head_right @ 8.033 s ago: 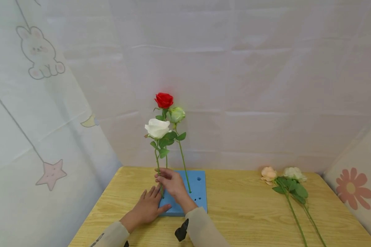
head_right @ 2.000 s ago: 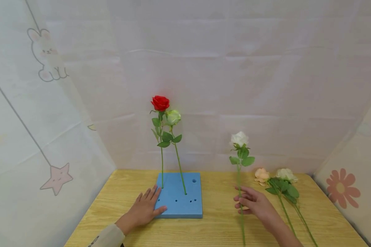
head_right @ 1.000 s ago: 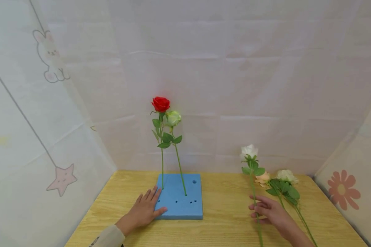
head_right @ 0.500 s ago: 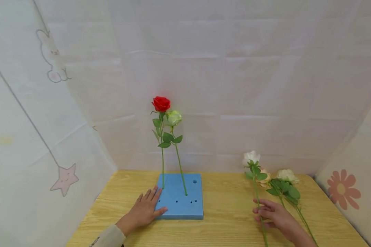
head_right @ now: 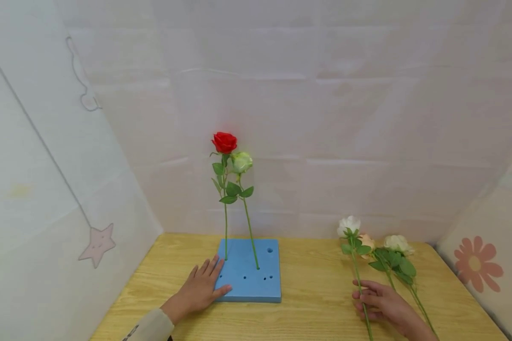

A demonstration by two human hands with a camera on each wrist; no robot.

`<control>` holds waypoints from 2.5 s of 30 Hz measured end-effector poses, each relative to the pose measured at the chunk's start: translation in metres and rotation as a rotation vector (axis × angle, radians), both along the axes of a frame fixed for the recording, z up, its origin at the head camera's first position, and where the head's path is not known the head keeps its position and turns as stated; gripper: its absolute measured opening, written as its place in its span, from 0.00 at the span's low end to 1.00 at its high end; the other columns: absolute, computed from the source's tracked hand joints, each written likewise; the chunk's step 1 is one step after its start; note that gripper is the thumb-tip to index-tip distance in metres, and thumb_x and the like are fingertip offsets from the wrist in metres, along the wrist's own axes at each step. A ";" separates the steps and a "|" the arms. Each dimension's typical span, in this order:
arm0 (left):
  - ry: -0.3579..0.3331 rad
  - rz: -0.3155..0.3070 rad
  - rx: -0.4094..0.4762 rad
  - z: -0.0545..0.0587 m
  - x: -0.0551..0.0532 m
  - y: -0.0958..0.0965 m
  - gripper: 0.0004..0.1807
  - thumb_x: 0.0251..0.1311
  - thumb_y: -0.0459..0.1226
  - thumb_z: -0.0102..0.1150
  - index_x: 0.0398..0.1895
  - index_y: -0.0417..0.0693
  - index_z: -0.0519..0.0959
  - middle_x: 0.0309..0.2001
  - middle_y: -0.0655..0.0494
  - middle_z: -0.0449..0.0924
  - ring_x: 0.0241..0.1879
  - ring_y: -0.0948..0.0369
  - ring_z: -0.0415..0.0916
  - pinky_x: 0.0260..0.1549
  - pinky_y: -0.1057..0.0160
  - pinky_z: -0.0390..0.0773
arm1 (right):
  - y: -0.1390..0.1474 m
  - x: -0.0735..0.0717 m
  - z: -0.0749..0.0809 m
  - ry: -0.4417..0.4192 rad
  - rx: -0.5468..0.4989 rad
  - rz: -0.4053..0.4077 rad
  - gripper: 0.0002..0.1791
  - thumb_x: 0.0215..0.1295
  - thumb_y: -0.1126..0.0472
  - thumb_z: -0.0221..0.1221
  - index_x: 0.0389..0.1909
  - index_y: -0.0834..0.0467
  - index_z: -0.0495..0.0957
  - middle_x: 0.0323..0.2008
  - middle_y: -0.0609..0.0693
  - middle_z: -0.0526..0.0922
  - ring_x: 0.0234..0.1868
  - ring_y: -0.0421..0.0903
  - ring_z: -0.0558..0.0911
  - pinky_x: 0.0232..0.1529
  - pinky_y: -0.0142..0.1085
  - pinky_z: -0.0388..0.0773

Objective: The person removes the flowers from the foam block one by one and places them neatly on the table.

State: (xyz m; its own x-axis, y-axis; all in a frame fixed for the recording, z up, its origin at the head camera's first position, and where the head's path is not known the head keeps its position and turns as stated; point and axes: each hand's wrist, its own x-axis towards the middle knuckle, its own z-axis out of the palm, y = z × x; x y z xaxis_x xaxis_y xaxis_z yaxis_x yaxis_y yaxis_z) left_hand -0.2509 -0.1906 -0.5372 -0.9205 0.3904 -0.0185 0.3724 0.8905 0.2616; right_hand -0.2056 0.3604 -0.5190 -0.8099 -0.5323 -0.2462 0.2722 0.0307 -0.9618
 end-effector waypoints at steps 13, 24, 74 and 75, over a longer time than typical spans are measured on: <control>-0.006 -0.001 -0.009 -0.003 -0.004 0.001 0.52 0.67 0.74 0.32 0.83 0.49 0.49 0.82 0.45 0.43 0.78 0.38 0.47 0.69 0.29 0.50 | 0.006 -0.006 -0.009 -0.047 -0.030 0.018 0.36 0.82 0.61 0.47 0.78 0.72 0.43 0.57 0.53 0.80 0.47 0.48 0.83 0.52 0.47 0.82; -0.006 0.002 -0.014 -0.004 -0.006 0.001 0.53 0.66 0.74 0.32 0.83 0.49 0.49 0.82 0.45 0.42 0.78 0.38 0.47 0.69 0.29 0.50 | 0.012 -0.004 -0.014 -0.079 -0.052 0.046 0.33 0.82 0.62 0.47 0.78 0.72 0.47 0.56 0.51 0.81 0.49 0.46 0.84 0.53 0.44 0.82; -0.006 -0.005 -0.002 0.000 -0.002 0.001 0.52 0.68 0.73 0.33 0.83 0.48 0.48 0.82 0.44 0.42 0.77 0.38 0.49 0.68 0.29 0.52 | 0.018 0.001 -0.017 0.040 0.314 -0.118 0.35 0.78 0.56 0.55 0.71 0.77 0.58 0.41 0.50 0.80 0.27 0.41 0.69 0.29 0.37 0.73; -0.008 -0.006 0.000 0.001 -0.002 0.001 0.52 0.68 0.73 0.33 0.83 0.48 0.48 0.82 0.44 0.42 0.77 0.38 0.49 0.68 0.29 0.52 | 0.019 0.001 -0.016 0.047 0.313 -0.120 0.35 0.78 0.56 0.55 0.71 0.78 0.58 0.39 0.50 0.80 0.26 0.41 0.69 0.28 0.36 0.73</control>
